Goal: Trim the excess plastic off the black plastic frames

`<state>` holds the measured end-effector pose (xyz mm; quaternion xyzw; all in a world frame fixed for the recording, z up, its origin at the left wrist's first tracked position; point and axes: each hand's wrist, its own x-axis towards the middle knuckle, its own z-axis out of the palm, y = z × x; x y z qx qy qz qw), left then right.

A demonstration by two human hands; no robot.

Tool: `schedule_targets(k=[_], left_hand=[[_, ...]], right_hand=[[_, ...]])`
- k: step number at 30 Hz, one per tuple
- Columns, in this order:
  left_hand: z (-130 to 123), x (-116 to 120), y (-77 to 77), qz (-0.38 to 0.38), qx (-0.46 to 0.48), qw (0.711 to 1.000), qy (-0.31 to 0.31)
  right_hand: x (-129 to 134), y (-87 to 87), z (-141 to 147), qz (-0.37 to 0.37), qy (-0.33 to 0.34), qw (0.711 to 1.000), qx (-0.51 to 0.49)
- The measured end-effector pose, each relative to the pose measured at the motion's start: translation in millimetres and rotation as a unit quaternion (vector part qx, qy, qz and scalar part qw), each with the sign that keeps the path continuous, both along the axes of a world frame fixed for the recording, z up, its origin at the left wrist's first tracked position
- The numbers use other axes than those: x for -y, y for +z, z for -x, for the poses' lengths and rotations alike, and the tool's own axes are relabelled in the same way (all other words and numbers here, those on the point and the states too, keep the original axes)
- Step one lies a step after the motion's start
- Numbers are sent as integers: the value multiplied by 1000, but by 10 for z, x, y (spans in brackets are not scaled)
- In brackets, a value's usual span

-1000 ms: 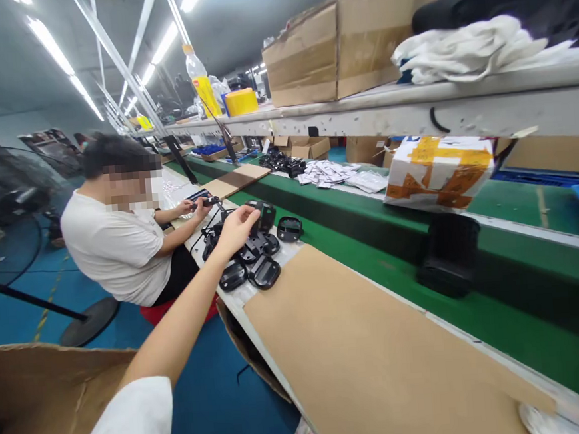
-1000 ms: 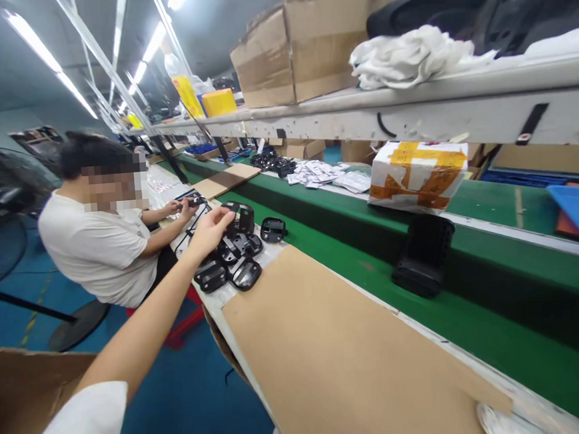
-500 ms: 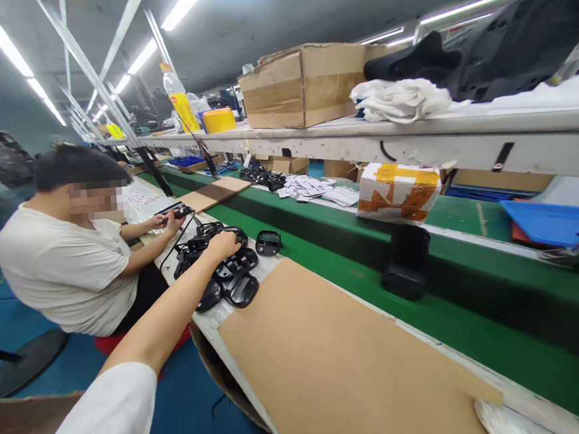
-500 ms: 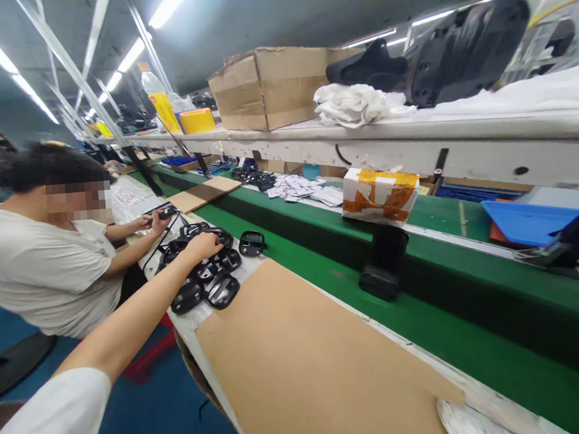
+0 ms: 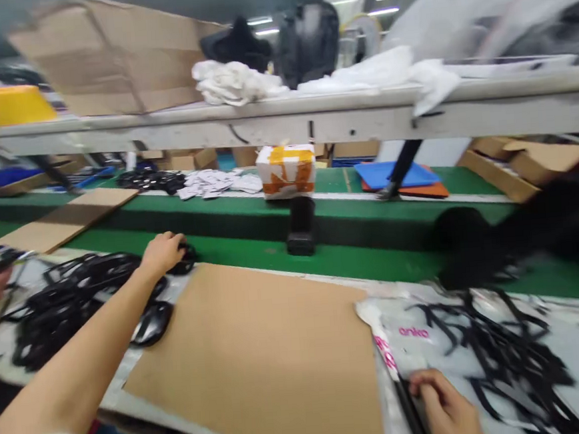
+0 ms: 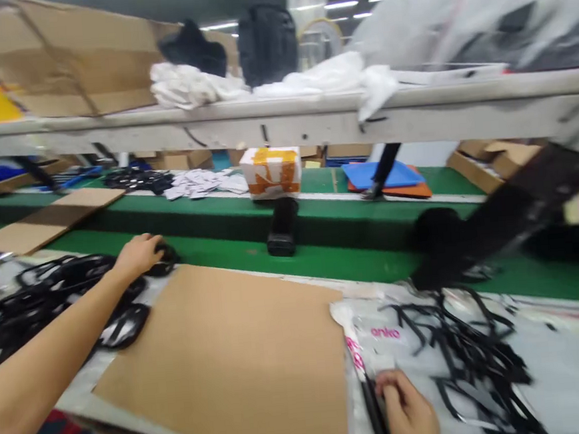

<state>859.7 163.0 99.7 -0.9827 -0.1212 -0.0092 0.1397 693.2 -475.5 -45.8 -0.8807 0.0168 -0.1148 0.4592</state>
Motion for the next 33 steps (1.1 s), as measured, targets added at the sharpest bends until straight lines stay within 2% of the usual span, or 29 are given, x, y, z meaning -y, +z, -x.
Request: schedule_targets(k=[4, 6, 8, 11, 13, 15, 17, 19, 22, 24, 26, 29, 31, 33], left_hand=[[-119, 84, 0, 13, 22, 991, -132], [-133, 232, 37, 38, 58, 986, -149], [-58, 485, 80, 72, 99, 979, -160], [236, 1004, 47, 107, 188, 945, -246], [514, 1380, -91, 133, 231, 903, -336], [816, 1738, -297, 163, 248, 859, -417], [1107, 2053, -500, 191, 241, 832, -461], [1357, 2299, -632, 238, 208, 814, -487], [1607, 2498, -667, 297, 154, 801, -497], [1674, 2527, -628, 317, 124, 797, -499], [1664, 2507, -592, 335, 140, 798, -481], [1539, 2445, -594, 344, 183, 832, -395], [1430, 2407, -626, 352, 131, 863, -338], [1333, 2395, -656, 385, 38, 878, -281]], right_hand=[[-87, 79, -10, -8, 1, 1000, 2], [-116, 89, -6, -9, 0, 1000, -8], [-129, 88, 9, -12, -3, 1000, -20], [-122, 122, 24, -28, 7, 999, -41], [-92, 207, -5, -39, 31, 998, -45], [-36, 343, -95, -21, 57, 998, -21], [36, 498, -257, 38, 67, 997, 30], [101, 624, -475, 120, 57, 988, 84], [149, 703, -820, 275, 33, 958, 70], [149, 703, -1005, 316, 28, 947, 49], [144, 708, -1135, 307, 30, 950, 50], [178, 758, -1246, 259, 34, 962, 77], [238, 806, -1285, 202, 25, 974, 102], [305, 850, -1304, 133, 4, 983, 126]])
